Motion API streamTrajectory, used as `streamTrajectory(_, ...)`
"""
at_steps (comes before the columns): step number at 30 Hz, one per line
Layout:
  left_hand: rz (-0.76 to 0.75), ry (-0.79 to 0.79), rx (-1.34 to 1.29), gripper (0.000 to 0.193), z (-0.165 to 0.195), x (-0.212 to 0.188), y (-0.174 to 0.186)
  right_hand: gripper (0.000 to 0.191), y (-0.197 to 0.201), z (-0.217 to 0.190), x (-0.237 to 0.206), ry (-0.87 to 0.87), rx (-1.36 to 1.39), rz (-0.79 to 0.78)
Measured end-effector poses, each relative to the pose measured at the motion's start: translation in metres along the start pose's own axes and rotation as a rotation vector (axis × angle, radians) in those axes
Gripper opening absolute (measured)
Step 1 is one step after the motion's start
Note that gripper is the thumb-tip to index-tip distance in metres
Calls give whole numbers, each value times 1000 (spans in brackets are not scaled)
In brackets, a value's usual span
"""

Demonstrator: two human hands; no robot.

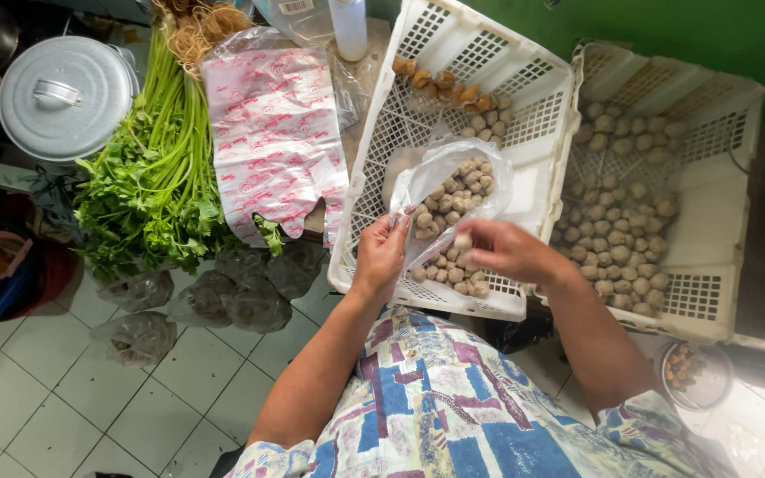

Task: The person holds a plastic bag inside a plastic crate and places round meatballs from the crate into the bag one at a time, occasionally adjusting the bag. They then gather and tie the filled bag, set it aside, and rearrange the remaining meatballs in the crate.

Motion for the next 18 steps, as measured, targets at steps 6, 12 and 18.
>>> streamTrajectory(6, -3, -10, 12, 22, 6, -3, -5, 16, 29, 42, -3, -148, -678, 420)
streamTrajectory(12, -4, 52, -28, 24, 6, -6, -9, 23, -17, 74, 34, -219, -1022, 226)
streamTrajectory(18, 5, 11, -4, 24, 4, -3, -4, 27, -27, 71, 45, -249, -1228, 220)
Point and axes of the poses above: each hand's wrist, its own x-axis towards the middle knuckle, its own y-axis out of the back of the hand, z = x × y, the point moved 9 cm from there along x, towards the middle knuckle, and after that the axes turned 9 degrees about -y, right-handed, at the moved point
